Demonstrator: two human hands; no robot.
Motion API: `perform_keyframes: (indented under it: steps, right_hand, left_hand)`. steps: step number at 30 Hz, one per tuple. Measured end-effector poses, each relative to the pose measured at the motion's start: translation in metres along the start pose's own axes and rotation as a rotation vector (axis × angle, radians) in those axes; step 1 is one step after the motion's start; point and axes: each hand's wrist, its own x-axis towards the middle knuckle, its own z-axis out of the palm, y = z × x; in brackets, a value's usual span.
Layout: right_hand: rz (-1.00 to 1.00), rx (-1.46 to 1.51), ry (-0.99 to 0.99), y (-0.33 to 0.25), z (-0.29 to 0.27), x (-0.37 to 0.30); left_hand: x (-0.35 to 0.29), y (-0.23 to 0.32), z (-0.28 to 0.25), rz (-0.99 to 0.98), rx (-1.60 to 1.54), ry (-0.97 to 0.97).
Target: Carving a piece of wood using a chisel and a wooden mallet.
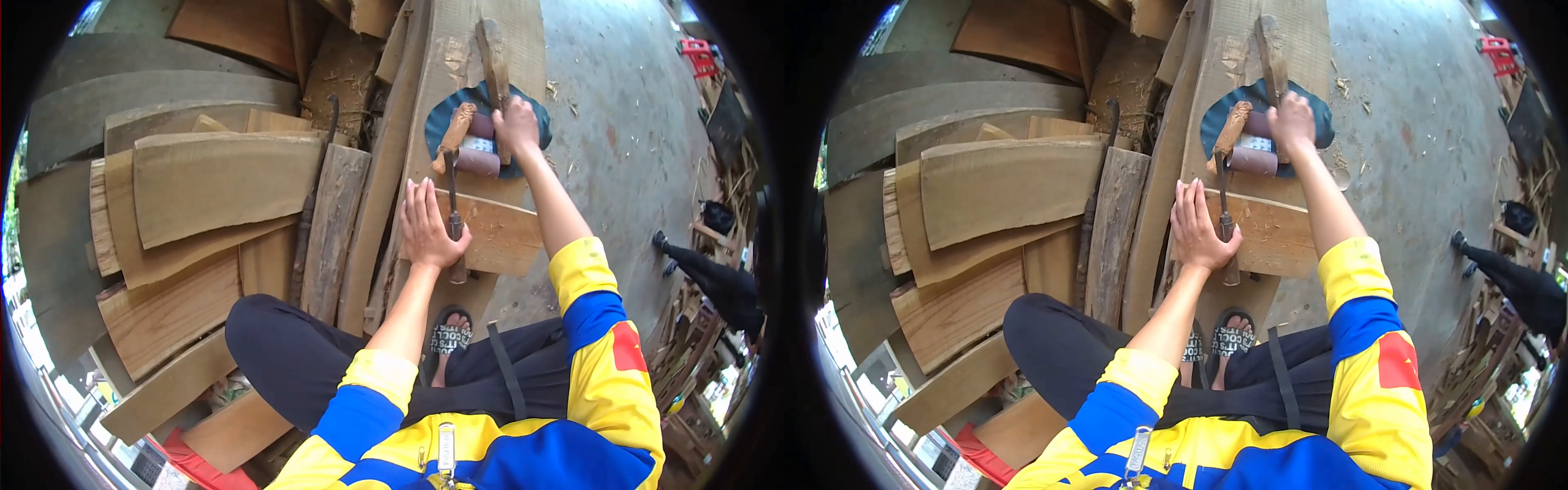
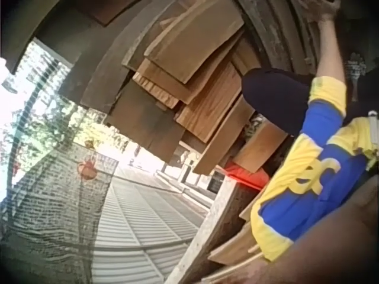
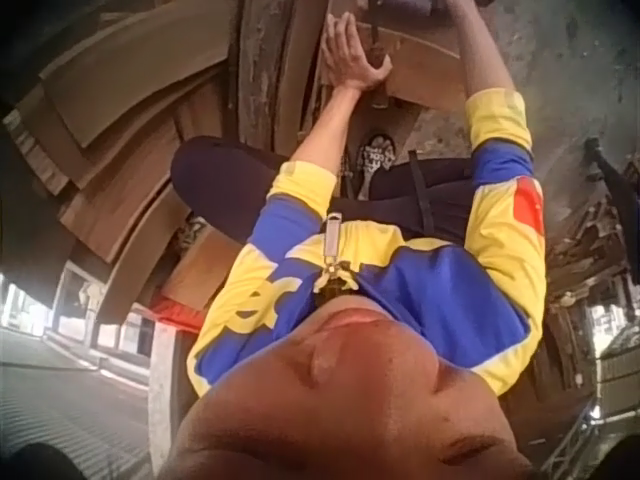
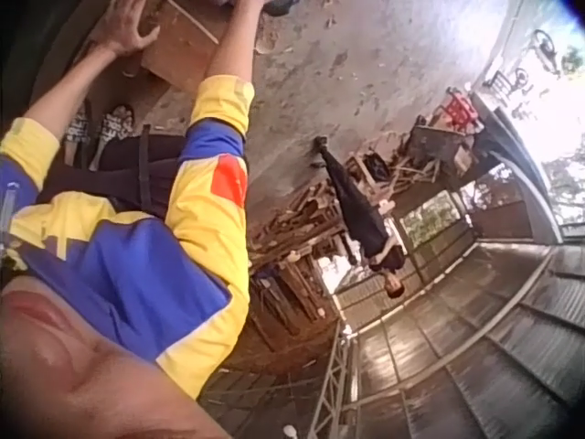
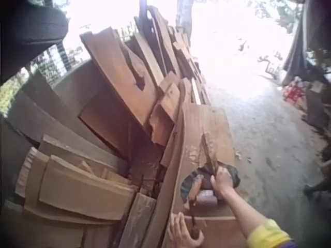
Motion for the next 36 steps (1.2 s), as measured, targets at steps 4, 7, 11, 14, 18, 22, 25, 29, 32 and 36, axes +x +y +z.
perform_keyframes:
  steps: [4, 7, 11, 14, 18, 22, 25, 29, 32, 36]
  right_hand:
    - [0.116, 0.089, -0.361, -0.063, -0.001, -0.017]
    - [0.156, 0.135, -0.421, -0.060, 0.025, -0.021]
    - [0.247, 0.338, -0.317, -0.043, 0.029, -0.008]
    - [0.152, 0.577, -0.027, -0.029, 0.002, -0.021]
    - [0.193, 0.760, 0.080, -0.007, -0.044, -0.068]
    - [0.478, 1.070, 0.014, 0.056, -0.040, -0.129]
    - [0.636, 1.420, -0.161, 0.055, -0.024, -0.177]
    - [0.735, 1.729, -0.118, 0.039, 0.001, -0.227]
    - [0.763, 1.612, -0.195, 0.036, -0.001, -0.242]
    - [0.773, 1.463, -0.350, 0.032, -0.003, -0.243]
  left_hand:
    - [0.001, 0.001, 0.002, -0.003, 0.011, -0.008]
    - [0.001, 0.005, 0.008, 0.019, 0.024, -0.001]
    - [0.004, 0.012, 0.010, 0.016, 0.016, 0.012]
    - [0.000, 0.007, 0.011, 0.033, 0.020, 0.019]
    - [-0.004, -0.008, 0.003, 0.018, 0.024, 0.039]
    - [-0.003, 0.003, 0.008, 0.043, 0.039, 0.031]
    - [-0.004, 0.000, 0.009, 0.078, 0.032, 0.052]
    - [-0.008, 0.010, 0.004, 0.090, 0.063, 0.091]
    - [-0.030, 0.020, -0.006, 0.026, 0.164, 0.075]
    - [-0.055, 0.021, -0.011, -0.112, 0.035, -0.161]
